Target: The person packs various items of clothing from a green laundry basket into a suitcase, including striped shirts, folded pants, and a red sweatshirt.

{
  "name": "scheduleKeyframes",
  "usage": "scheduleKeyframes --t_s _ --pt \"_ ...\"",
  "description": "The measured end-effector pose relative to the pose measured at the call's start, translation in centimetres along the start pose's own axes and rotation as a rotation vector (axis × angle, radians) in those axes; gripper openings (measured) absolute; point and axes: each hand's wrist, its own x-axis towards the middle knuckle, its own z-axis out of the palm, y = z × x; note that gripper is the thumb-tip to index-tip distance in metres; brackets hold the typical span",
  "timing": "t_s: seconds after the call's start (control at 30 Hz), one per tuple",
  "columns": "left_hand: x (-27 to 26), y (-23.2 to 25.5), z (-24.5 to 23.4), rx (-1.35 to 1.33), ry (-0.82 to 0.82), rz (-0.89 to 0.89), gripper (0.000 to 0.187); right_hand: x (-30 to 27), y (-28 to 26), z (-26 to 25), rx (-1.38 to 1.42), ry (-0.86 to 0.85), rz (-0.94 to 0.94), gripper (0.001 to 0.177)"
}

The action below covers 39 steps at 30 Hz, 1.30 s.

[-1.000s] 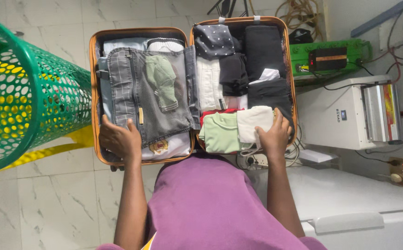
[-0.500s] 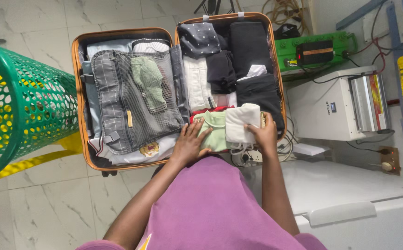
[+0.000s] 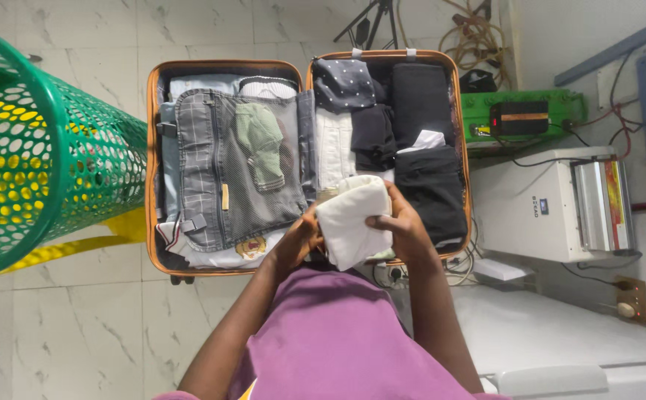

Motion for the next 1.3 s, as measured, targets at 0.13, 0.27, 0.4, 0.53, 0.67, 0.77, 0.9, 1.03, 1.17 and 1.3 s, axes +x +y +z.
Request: scheduleKeyframes --t_s 0.13,0.27,0.4,0.53,0.67,0.77,0.9,1.03,1.17,1.3 --pt "-1.1 0.7 -2.4 -0.247 -0.023 0.056 0.09 4.2 2.0 3.4 -0.243 0.074 0.049 0.083" --pt "-2.3 2.4 -7.7 0.977 0.354 0.415 0.043 8.0 4.1 7.1 -0.511 -0.022 -0.019 0.071" --pt "-4.2 8.6 -9.7 0.223 0.673 0.222 0.033 12.3 5.4 11.5 -0.785 0.059 -0.115 0.06" --pt "-6.9 16.6 -11.3 0.378 0.863 0.445 0.03 17.5 6.4 16.8 -0.809 0.046 -0.022 0.062" --pt "-8.2 22.1 -13.5 0.597 0.983 0.61 0.03 22.1 8.0 21.8 -1.316 0.033 -0.271 0.063" --pt "-7.3 25.6 -14.9 0.851 1.071 0.696 0.03 23.1 10.8 25.4 -1.499 0.012 -0.167 0.085" --pt "-3.0 30.7 -16.0 0.98 1.077 0.621 0.036 21.6 17.9 27.6 -1.582 0.052 -0.005 0.102" --pt "4.4 35.6 -17.5 1.326 0.926 0.147 0.052 21.1 22.9 25.6 -1.499 0.046 -0.307 0.069" --pt "13.5 36.1 -22.5 1.59 0.77 -0.14 0.037 20.1 18.6 22.1 -0.681 -0.008 0.131 0.057" --pt "21.4 33.0 -29.8 1.691 0.17 -0.6 0.036 15.5 11.9 17.3 0.062 -0.046 0.23 0.057"
